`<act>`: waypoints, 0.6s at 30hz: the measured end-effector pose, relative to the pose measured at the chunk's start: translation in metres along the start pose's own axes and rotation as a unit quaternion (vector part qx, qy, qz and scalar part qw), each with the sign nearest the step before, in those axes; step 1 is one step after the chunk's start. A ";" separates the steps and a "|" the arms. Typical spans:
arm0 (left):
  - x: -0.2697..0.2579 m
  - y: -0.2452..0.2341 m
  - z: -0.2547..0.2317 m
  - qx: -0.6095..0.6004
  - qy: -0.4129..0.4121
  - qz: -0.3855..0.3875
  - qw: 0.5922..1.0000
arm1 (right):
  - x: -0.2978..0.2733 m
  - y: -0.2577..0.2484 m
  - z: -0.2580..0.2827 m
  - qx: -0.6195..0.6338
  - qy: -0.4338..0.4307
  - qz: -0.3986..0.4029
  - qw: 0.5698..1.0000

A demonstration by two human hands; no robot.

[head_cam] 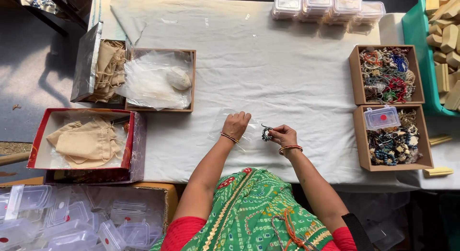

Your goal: The person picks up a beaded bracelet, places it into a small beige cloth pouch, and ties the pouch closed. They then place the pouch into a small clear plastic container and close the lid. The person repeats this process with a second bracelet.

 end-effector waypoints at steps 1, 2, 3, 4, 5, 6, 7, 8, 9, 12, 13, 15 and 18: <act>-0.005 -0.011 -0.014 -0.003 0.000 0.002 1.000 | -0.002 -0.004 -0.003 -0.001 0.003 -0.002 1.000; -0.012 -0.020 -0.015 -0.085 -0.108 0.024 0.990 | -0.004 -0.006 -0.006 -0.004 0.004 0.001 1.000; -0.021 -0.027 -0.017 -0.166 -0.214 0.045 0.962 | -0.005 -0.008 -0.008 -0.007 0.006 0.004 1.000; -0.027 -0.043 -0.026 -0.166 -0.217 0.046 0.961 | -0.006 -0.010 -0.011 -0.009 0.009 0.006 1.000; -0.032 -0.066 -0.038 -0.142 -0.184 -0.011 0.973 | -0.007 -0.012 -0.014 -0.004 0.006 0.012 1.000; -0.034 -0.090 -0.046 -0.114 -0.149 -0.070 0.980 | -0.005 -0.011 -0.013 0.002 0.001 0.018 1.000; -0.043 -0.072 -0.042 -0.111 -0.152 -0.071 0.980 | -0.005 -0.010 -0.010 0.002 0.000 0.022 1.000; -0.051 -0.055 -0.043 -0.101 -0.109 -0.083 0.985 | -0.007 -0.009 -0.007 -0.008 -0.006 0.033 0.999; -0.061 -0.038 -0.045 -0.090 -0.066 -0.096 0.989 | -0.009 -0.008 -0.004 -0.018 -0.013 0.045 0.999; -0.069 0.008 -0.031 -0.107 -0.121 -0.103 0.982 | -0.013 -0.001 0.011 -0.007 -0.058 0.132 0.990; -0.064 0.001 -0.034 -0.104 -0.124 -0.105 0.981 | -0.014 0.000 0.016 -0.008 -0.059 0.137 0.989; -0.058 -0.011 -0.026 -0.247 -0.245 -0.149 0.926 | -0.021 0.011 0.029 -0.035 -0.118 0.246 0.962; -0.049 -0.026 -0.028 -0.307 -0.323 -0.103 0.889 | -0.024 0.027 0.038 -0.065 -0.172 0.336 0.924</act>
Point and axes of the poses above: each hand's wrist, its own x-axis towards the middle knuckle, its own y-axis out of the palm, z = x × y, the point moved 5 cm from there along x, towards the middle knuckle, and after that the axes turned 8 degrees about -x, right-handed, at the moved point
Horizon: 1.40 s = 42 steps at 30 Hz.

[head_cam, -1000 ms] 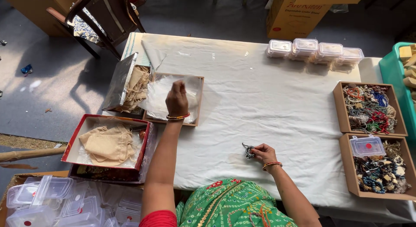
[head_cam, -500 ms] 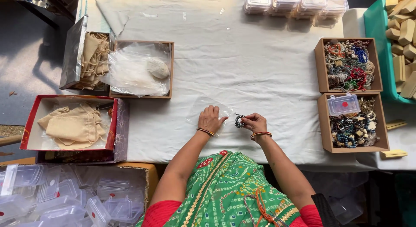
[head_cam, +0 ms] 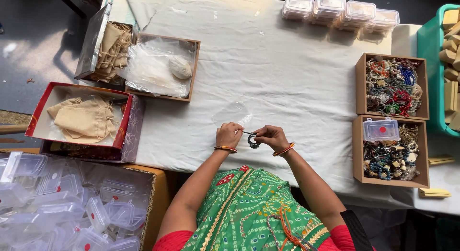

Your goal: The person picks up a beaded bracelet, places it into a small beige cloth pouch, and ties the pouch closed. They then place the pouch into a small clear plastic container and close the lid. The person repeats this process with a second bracelet.

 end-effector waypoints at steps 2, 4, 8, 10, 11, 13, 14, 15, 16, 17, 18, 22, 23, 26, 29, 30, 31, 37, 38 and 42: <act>-0.001 -0.001 -0.005 0.011 -0.041 0.025 0.999 | 0.008 -0.001 -0.008 -0.019 -0.017 0.020 0.999; -0.001 -0.001 -0.006 0.021 -0.081 0.048 0.995 | 0.012 0.002 -0.005 -0.039 -0.036 0.040 0.998; -0.002 0.005 0.009 -0.089 -0.128 0.048 0.987 | 0.014 0.008 0.011 -0.187 -0.007 0.036 0.982; -0.003 0.012 0.020 -0.176 -0.155 0.050 0.971 | 0.014 0.007 0.011 -0.258 -0.007 0.020 0.966; -0.001 0.012 0.020 -0.127 -0.110 0.042 0.985 | 0.014 0.003 0.006 -0.303 -0.007 -0.004 0.953; -0.001 0.005 0.007 -0.079 -0.065 0.031 0.994 | 0.014 0.000 0.002 -0.348 -0.008 -0.025 0.937; -0.001 -0.007 -0.011 -0.021 -0.008 -0.005 1.000 | 0.012 0.000 0.000 -0.352 0.010 -0.025 0.936; -0.002 -0.017 -0.029 0.037 0.050 -0.040 0.997 | 0.011 0.000 -0.002 -0.357 0.029 -0.024 0.934; -0.004 -0.022 -0.037 0.036 0.048 -0.040 0.997 | 0.011 0.002 0.001 -0.357 0.030 -0.023 0.933; -0.005 -0.026 -0.047 0.060 0.058 -0.026 0.996 | 0.011 0.001 0.000 -0.297 0.061 -0.030 0.953; -0.006 -0.029 -0.058 0.084 0.069 -0.011 0.994 | 0.011 0.001 0.000 -0.236 0.091 -0.038 0.967; -0.013 -0.005 -0.045 0.135 0.106 0.011 0.985 | 0.017 0.001 0.002 -0.147 0.126 -0.116 0.974; -0.013 -0.002 -0.048 0.124 0.139 -0.001 0.982 | 0.019 -0.003 -0.002 -0.078 0.147 -0.176 0.970; -0.011 0.008 -0.054 0.096 0.147 0.005 0.984 | 0.024 -0.006 -0.024 0.025 0.164 -0.275 0.947; -0.002 0.011 -0.061 0.048 0.104 0.022 0.993 | 0.026 -0.002 -0.030 0.032 0.133 -0.311 0.940; 0.001 0.011 -0.063 0.019 0.083 0.020 0.996 | 0.026 0.002 -0.028 0.006 0.106 -0.307 0.946; 0.005 0.012 -0.061 0.019 0.083 0.020 0.996 | 0.022 0.005 -0.018 0.005 0.107 -0.307 0.946; 0.036 0.001 -0.042 -0.087 0.018 -0.014 0.996 | 0.004 0.031 0.109 -0.499 -0.109 -0.234 0.827; 0.041 0.001 -0.036 -0.142 0.019 0.008 0.990 | 0.003 0.040 0.128 -0.594 -0.162 -0.179 0.767; 0.057 -0.011 -0.039 -0.290 -0.011 0.118 0.950 | 0.008 0.045 0.156 -0.711 -0.269 -0.054 0.648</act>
Point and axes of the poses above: each hand's wrist, its own x-axis towards the middle knuckle, its own y-axis out of the palm, z = x × y, the point moved 5 cm from there along x, towards the middle knuckle, and after that the axes turned 8 degrees about -x, right-handed, at the moved point
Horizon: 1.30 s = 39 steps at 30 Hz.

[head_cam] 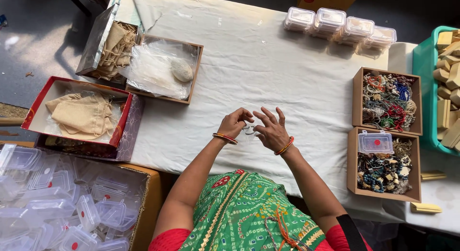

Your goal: The person picks up a beaded bracelet, places it into a small beige cloth pouch, and ties the pouch closed. They then place the pouch into a small clear plastic container and close the lid. The person repeats this process with a second bracelet.

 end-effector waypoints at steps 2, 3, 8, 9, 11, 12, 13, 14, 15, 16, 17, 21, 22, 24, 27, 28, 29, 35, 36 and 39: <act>-0.004 -0.009 -0.028 -0.054 -0.023 0.005 0.998 | -0.001 0.013 -0.017 0.054 0.014 0.031 0.998; -0.006 -0.014 -0.041 -0.107 -0.045 0.008 0.993 | -0.001 0.021 -0.025 0.108 0.026 0.061 0.992; -0.020 -0.043 0.023 -0.278 -0.086 -0.074 0.954 | 0.013 -0.031 -0.035 0.345 0.079 0.021 0.935; -0.025 -0.039 0.049 -0.366 -0.180 -0.060 0.911 | 0.015 -0.041 -0.038 0.422 0.080 -0.012 0.903; -0.036 -0.006 0.069 -0.431 -0.192 0.059 0.880 | 0.006 -0.028 -0.047 0.544 0.133 -0.029 0.828; -0.043 0.014 0.075 -0.487 -0.209 0.176 0.829 | 0.001 -0.018 -0.053 0.656 0.187 -0.039 0.730; -0.037 0.022 0.050 -0.483 -0.203 0.180 0.833 | -0.007 -0.007 -0.062 0.654 0.180 -0.044 0.734; -0.034 0.030 0.024 -0.516 -0.182 0.179 0.817 | -0.018 0.008 -0.071 0.682 0.200 -0.052 0.702; -0.031 0.039 -0.002 -0.549 -0.162 0.178 0.801 | -0.029 0.022 -0.081 0.708 0.219 -0.060 0.668; -0.019 0.043 0.010 -0.547 -0.159 0.184 0.801 | -0.027 0.010 -0.080 0.705 0.217 -0.064 0.672; -0.002 0.039 0.026 -0.508 -0.125 0.108 0.845 | -0.027 0.003 -0.081 0.722 0.279 -0.061 0.630; 0.025 0.029 0.027 -0.391 -0.099 0.020 0.915 | -0.033 -0.023 -0.092 0.625 0.497 -0.033 0.600; 0.024 0.028 0.011 -0.390 -0.098 0.027 0.915 | -0.037 -0.009 -0.105 0.624 0.498 -0.040 0.601; 0.019 0.028 -0.019 -0.400 -0.135 0.048 0.905 | -0.039 0.015 -0.131 0.589 0.419 -0.033 0.690; 0.033 0.028 -0.020 -0.482 -0.174 0.016 0.858 | -0.030 0.008 -0.149 0.528 0.471 0.008 0.707; 0.032 0.030 -0.031 -0.483 -0.176 0.019 0.857 | -0.026 -0.003 -0.147 0.526 0.474 0.007 0.707; 0.032 0.030 -0.046 -0.468 -0.134 0.028 0.873 | -0.019 -0.013 -0.143 0.529 0.452 0.023 0.718; 0.028 0.027 -0.065 -0.361 -0.012 0.091 0.928 | -0.028 -0.013 -0.132 0.543 0.336 -0.042 0.769; 0.038 0.023 -0.074 -0.366 0.005 0.093 0.926 | -0.017 -0.023 -0.136 0.519 0.304 -0.071 0.795; 0.031 0.019 -0.089 -0.315 0.017 0.083 0.945 | -0.009 -0.051 -0.116 0.402 0.274 -0.067 0.871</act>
Point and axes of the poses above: each hand's wrist, its own x-axis towards the middle knuckle, its own y-axis out of the palm, z = x × y, the point moved 5 cm from there along x, towards the middle knuckle, and after that the axes turned 8 degrees about -x, right-handed, at the moved point
